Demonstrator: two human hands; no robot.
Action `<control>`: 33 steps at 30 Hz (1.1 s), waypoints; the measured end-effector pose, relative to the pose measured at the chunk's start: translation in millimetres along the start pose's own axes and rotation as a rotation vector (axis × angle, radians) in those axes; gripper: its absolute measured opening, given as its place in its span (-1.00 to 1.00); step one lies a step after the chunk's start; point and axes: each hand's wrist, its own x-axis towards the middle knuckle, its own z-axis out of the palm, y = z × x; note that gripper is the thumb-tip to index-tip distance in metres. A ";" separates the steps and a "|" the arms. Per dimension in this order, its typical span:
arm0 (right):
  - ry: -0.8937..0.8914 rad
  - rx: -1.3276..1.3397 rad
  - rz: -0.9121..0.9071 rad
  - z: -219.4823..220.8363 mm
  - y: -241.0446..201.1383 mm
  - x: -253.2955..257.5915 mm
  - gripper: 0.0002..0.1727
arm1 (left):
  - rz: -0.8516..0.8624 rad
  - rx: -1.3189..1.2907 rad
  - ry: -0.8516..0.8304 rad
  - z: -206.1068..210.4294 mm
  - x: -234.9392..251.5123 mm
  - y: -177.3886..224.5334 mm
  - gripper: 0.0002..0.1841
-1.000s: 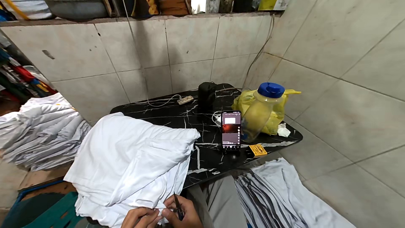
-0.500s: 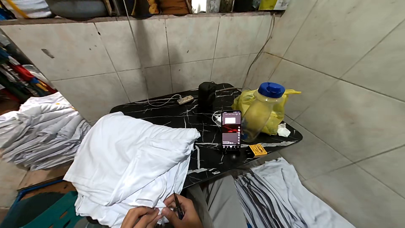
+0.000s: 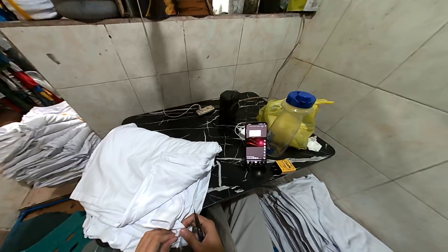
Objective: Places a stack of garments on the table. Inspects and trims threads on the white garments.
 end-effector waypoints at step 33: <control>-0.031 0.004 0.000 -2.7 4.3 -1.0 -0.88 | -0.027 0.013 -0.007 1.5 -0.7 0.9 -0.82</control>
